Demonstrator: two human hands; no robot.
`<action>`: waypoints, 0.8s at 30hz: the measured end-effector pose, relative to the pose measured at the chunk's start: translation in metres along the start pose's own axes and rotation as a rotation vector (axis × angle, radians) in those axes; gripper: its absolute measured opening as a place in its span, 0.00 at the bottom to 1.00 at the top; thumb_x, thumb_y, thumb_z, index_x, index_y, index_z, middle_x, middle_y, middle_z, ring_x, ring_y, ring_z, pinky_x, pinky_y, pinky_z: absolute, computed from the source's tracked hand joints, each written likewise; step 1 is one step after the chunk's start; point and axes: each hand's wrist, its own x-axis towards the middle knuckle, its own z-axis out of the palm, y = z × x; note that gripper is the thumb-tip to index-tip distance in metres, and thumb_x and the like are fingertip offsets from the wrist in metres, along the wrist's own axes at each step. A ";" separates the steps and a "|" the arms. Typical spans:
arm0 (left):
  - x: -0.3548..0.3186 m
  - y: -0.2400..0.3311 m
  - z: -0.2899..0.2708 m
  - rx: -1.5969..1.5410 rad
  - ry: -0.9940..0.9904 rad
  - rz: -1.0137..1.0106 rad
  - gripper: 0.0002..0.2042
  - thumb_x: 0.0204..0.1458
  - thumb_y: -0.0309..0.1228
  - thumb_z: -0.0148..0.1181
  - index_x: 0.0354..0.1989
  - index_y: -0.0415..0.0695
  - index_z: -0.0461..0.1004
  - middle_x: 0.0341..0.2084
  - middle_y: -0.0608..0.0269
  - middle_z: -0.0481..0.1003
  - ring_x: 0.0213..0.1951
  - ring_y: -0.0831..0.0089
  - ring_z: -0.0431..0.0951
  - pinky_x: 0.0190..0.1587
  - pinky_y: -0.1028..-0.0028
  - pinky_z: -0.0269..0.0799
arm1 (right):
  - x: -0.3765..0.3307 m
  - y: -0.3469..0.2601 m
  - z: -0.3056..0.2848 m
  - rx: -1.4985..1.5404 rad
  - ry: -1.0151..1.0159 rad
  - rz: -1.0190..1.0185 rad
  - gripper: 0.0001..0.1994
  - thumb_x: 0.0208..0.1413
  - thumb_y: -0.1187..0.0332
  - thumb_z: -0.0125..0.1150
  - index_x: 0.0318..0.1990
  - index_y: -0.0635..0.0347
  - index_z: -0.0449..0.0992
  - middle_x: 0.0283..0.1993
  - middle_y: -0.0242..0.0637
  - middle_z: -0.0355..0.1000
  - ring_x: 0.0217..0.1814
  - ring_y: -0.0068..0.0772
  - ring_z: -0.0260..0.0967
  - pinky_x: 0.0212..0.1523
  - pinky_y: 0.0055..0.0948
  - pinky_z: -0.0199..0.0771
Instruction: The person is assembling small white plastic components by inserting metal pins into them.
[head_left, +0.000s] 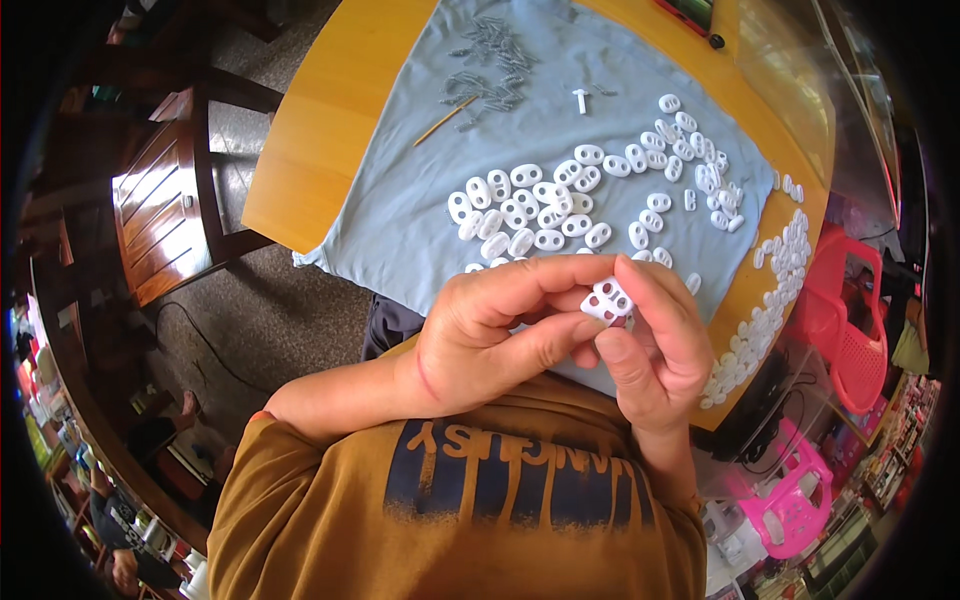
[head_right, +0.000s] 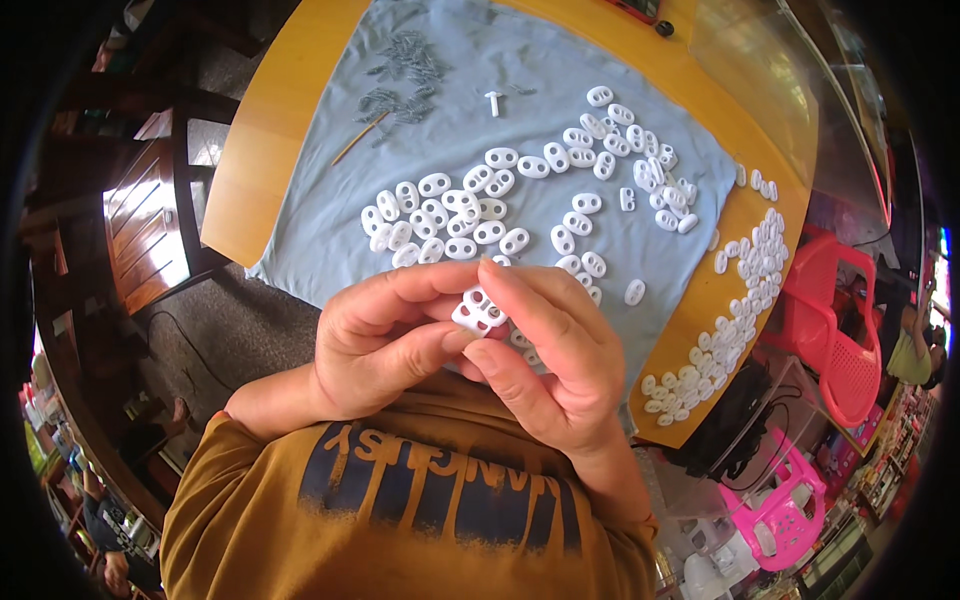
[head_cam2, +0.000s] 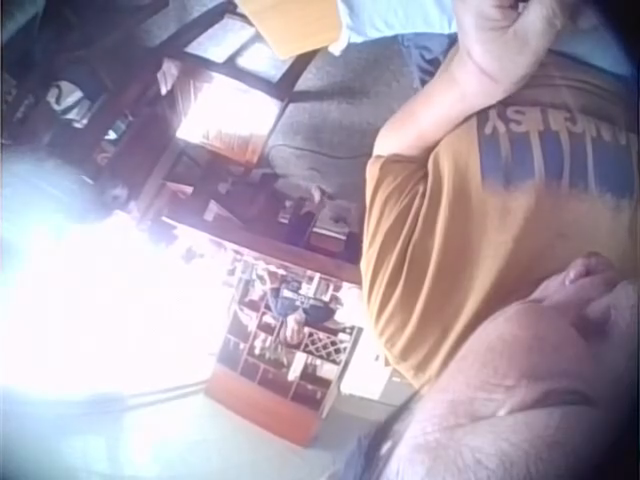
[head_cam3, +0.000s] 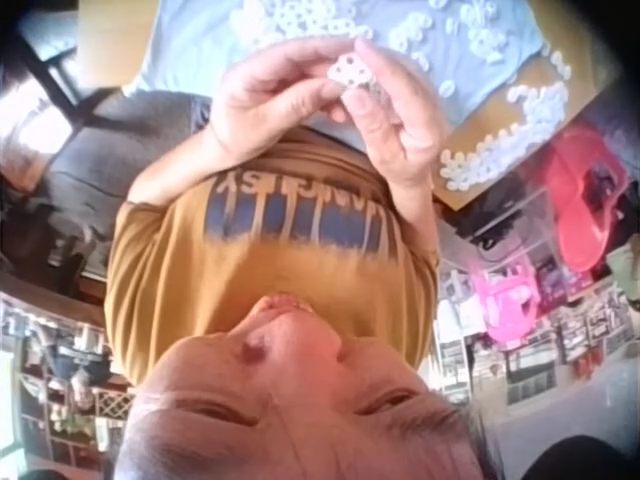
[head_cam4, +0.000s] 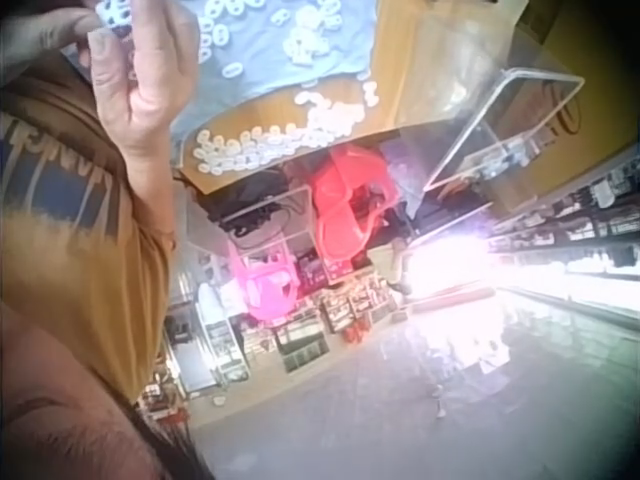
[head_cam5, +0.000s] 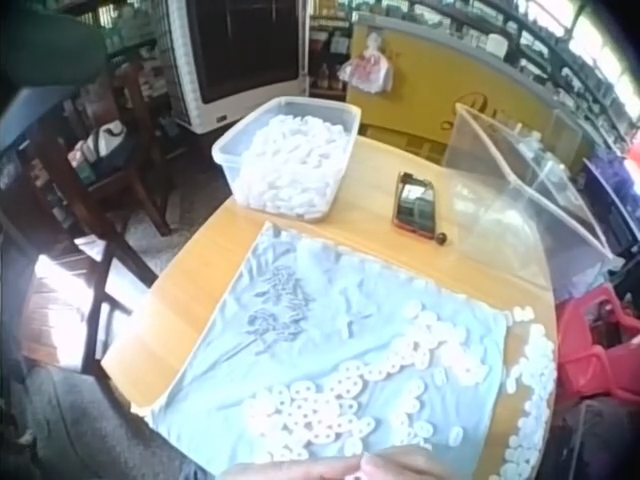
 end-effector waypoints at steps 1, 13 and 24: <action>0.000 0.000 0.000 -0.001 -0.001 -0.001 0.20 0.55 0.17 0.51 0.57 0.36 0.63 0.37 0.60 0.75 0.33 0.80 0.75 0.37 0.81 0.73 | 0.000 0.000 0.000 -0.008 -0.008 0.008 0.18 0.52 0.77 0.58 0.52 0.70 0.70 0.42 0.44 0.71 0.36 0.30 0.69 0.36 0.24 0.69; 0.000 0.008 -0.001 0.052 -0.011 0.022 0.20 0.55 0.17 0.51 0.58 0.37 0.63 0.36 0.59 0.76 0.35 0.79 0.76 0.39 0.81 0.74 | 0.004 0.001 0.001 -0.076 -0.003 -0.104 0.19 0.52 0.72 0.59 0.51 0.71 0.70 0.41 0.43 0.71 0.36 0.33 0.69 0.36 0.25 0.69; -0.002 0.003 0.000 0.100 0.009 0.113 0.18 0.54 0.17 0.53 0.55 0.35 0.66 0.35 0.58 0.76 0.35 0.76 0.77 0.37 0.80 0.75 | 0.001 0.004 0.002 -0.111 -0.017 -0.147 0.18 0.54 0.71 0.57 0.51 0.71 0.70 0.41 0.42 0.71 0.35 0.32 0.68 0.35 0.25 0.68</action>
